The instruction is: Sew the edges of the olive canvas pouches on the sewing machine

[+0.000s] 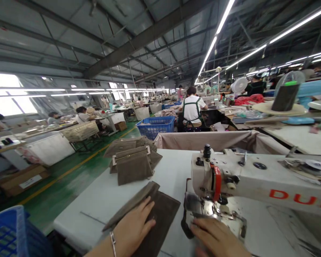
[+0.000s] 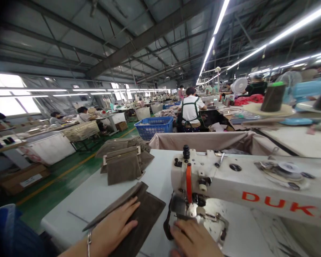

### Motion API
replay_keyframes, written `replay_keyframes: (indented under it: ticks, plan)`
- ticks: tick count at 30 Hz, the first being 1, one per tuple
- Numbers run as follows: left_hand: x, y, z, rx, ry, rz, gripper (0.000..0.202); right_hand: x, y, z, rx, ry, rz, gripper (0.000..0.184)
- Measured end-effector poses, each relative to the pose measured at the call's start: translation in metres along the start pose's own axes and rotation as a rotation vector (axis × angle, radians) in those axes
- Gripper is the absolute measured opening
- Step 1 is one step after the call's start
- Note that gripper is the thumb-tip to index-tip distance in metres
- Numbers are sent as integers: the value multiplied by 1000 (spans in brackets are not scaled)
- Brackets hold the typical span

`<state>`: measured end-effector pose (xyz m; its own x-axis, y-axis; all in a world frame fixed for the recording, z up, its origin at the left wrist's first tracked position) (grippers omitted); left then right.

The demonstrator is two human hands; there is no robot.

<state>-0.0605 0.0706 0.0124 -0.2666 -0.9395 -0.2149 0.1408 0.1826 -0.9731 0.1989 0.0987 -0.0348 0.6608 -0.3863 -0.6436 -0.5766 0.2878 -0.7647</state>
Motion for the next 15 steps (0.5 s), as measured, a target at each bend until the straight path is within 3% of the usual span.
replay_keyframes:
  ticks: [2, 4, 8, 13, 15]
  plan:
    - [5, 23, -8, 120, -89, -20, 45, -3, 16, -17, 22, 6, 11, 50]
    - [1, 28, -17, 193, -185, 11, 36, -5, 30, -31, 3, 82, 43, 54]
    - [-14, 15, -23, 178, -308, 99, 33, -7, 45, -45, -160, 299, 103, 10]
    - [-25, 13, -14, 193, -305, 79, 14, -14, 32, -45, -228, 358, 56, 8]
    - [-25, 14, -7, 228, -294, 52, 16, -17, 22, -40, -235, 407, 53, 18]
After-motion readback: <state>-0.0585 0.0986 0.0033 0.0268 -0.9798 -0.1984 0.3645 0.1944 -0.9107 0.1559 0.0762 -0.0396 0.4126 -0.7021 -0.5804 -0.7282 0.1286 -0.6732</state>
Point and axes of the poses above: each hand's wrist, its own x-axis away from the middle knuckle, its own y-axis out of the palm, z = x × y, the point moved 5 cm from there along -x, towards the middle knuckle, and after that the axes turned 4 degrees about z, right-handed, at the moved point
